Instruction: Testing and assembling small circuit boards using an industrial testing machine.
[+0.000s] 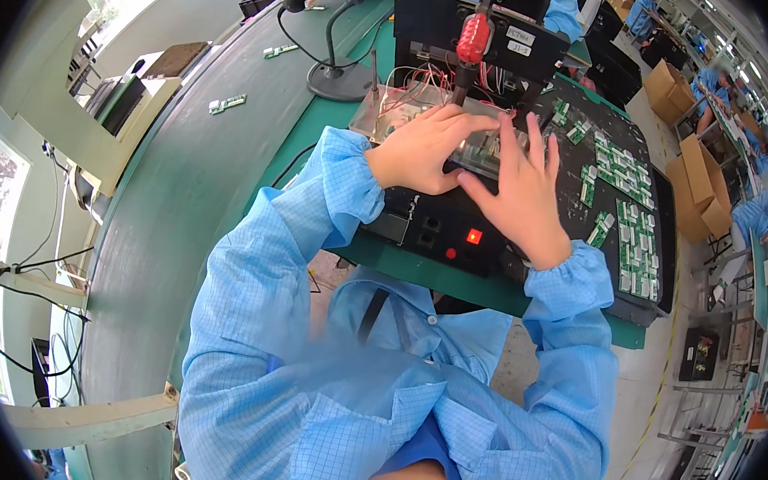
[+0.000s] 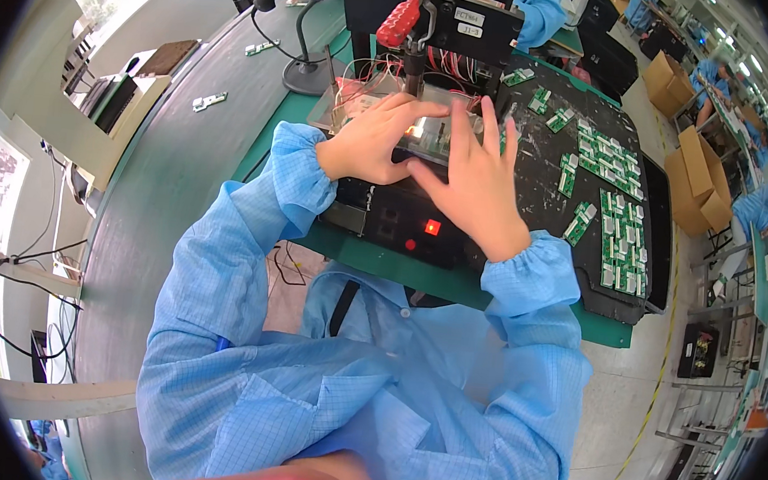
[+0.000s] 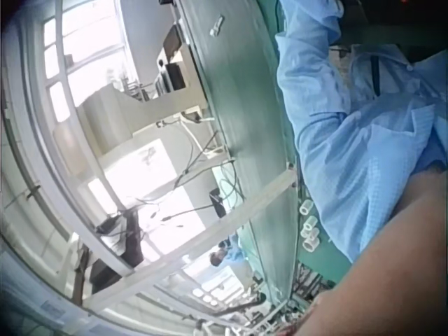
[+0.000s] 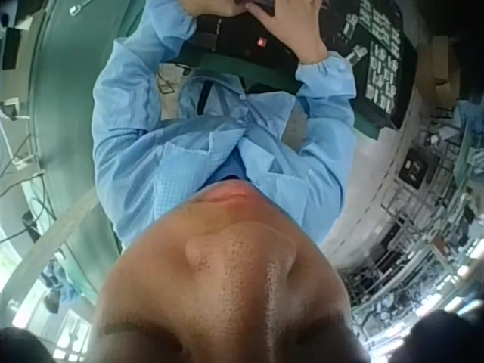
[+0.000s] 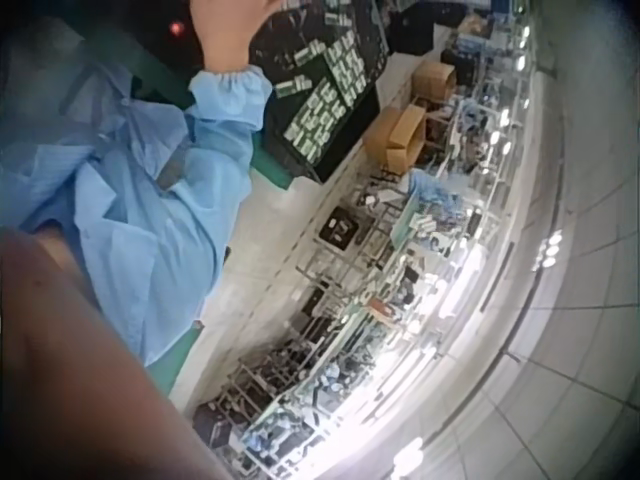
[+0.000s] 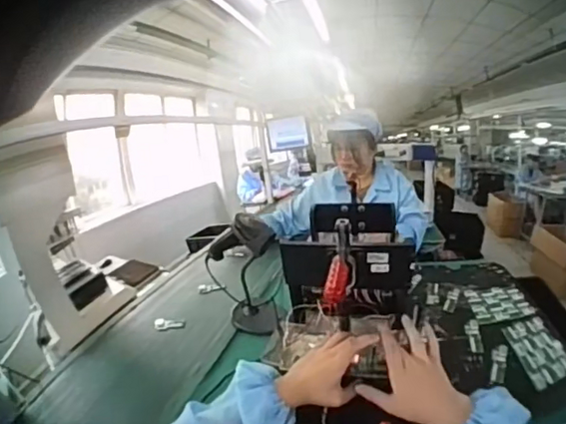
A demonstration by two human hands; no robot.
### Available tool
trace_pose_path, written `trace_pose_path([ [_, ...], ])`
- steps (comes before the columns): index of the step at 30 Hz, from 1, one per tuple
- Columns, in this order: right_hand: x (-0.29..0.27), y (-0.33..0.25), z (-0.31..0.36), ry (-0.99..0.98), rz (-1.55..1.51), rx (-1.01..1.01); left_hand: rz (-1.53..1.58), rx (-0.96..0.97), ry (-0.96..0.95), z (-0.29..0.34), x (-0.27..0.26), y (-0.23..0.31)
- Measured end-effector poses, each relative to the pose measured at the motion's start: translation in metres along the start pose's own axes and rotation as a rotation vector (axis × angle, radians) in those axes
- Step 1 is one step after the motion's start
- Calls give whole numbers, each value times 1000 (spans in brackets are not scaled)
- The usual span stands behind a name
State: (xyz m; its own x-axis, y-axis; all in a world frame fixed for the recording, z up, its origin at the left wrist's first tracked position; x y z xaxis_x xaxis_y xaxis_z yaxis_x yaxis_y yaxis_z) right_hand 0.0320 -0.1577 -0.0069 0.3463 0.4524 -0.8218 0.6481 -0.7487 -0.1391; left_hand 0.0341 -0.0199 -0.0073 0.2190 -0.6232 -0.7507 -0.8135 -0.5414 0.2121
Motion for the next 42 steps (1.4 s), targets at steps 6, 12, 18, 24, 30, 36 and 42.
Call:
trace_pose_path([
  [6, -9, 1, -7, 91, 16, -35, 48, -2, 13, -1, 0, -3],
  [12, -6, 7, -7, 56, 15, -26, 47, -78, -33, 1, 2, -9],
  [18, -10, 2, -6, 74, 51, -50, 104, -82, -24, 0, 4, -12],
  [24, -6, 2, -6, 4, -1, -40, 172, 37, 53, -2, -3, -10],
  [30, -8, 8, -8, 29, 59, -71, 185, 22, 57, 1, -2, -7],
  [36, -4, 9, -10, -35, 13, -61, 168, -2, 23, -2, -3, -9],
  [42, -2, 10, -4, 18, -31, -59, 189, 13, 53, 0, -1, -8],
])
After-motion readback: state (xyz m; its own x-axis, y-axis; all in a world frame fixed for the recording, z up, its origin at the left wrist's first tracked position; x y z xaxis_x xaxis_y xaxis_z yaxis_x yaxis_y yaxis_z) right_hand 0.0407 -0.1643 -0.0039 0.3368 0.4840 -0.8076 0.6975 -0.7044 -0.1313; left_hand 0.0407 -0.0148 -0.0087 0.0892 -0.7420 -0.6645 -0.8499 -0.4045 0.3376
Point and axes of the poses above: each hand's wrist, its own z-axis away from the middle knuckle, its own x-axis out of the palm, y = z × x, the point moved 7 cm from there along -z, towards the middle knuckle, and after that the axes turned 5 degrees about x, right-handed, at the moved point
